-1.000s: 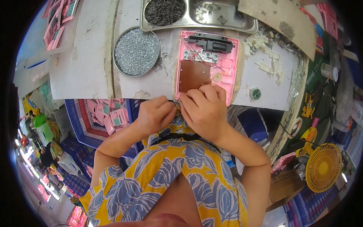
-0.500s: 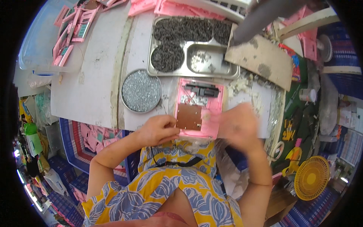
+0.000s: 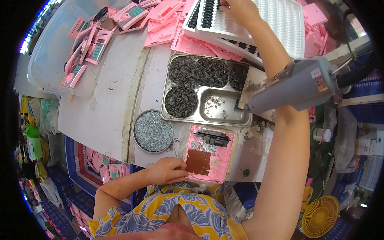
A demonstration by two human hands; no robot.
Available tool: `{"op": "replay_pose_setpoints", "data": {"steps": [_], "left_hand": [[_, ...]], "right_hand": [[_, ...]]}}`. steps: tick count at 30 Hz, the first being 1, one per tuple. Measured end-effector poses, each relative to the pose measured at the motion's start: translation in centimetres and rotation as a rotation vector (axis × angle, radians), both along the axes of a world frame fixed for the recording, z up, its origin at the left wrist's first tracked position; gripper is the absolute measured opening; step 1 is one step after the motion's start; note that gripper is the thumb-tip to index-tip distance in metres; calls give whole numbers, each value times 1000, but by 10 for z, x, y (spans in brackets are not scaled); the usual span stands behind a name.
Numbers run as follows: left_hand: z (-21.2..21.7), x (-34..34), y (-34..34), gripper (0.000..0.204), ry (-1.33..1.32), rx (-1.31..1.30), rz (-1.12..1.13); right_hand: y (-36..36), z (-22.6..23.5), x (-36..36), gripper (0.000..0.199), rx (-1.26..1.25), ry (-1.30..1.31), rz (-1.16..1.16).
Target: Soldering wires and assembling internal components of a small electronic device on a factory workbench.
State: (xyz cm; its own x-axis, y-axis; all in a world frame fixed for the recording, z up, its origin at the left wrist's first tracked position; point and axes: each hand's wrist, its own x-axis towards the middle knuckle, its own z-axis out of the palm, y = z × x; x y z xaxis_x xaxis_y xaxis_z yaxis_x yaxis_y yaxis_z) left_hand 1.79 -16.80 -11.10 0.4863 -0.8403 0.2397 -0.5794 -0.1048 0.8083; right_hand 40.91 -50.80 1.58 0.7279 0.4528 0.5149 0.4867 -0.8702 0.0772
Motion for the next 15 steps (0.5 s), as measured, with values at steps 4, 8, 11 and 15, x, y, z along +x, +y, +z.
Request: {"op": "replay_pose_setpoints", "data": {"steps": [4, 8, 11, 15], "left_hand": [[2, -2, 2, 23, -1, -4, 15], [2, 3, -3, 23, -25, 6, -1], [-8, 4, -3, 23, -37, -27, -12], [-6, -1, -4, 23, -42, -35, 42]], "right_hand": [[8, 6, -5, 12, 24, 13, 78], [-25, -13, 11, 10, 404, -18, 68], [-73, 3, -38, 18, 745, -187, -74], [-74, 6, -232, 27, 1180, 48, -152]]}}
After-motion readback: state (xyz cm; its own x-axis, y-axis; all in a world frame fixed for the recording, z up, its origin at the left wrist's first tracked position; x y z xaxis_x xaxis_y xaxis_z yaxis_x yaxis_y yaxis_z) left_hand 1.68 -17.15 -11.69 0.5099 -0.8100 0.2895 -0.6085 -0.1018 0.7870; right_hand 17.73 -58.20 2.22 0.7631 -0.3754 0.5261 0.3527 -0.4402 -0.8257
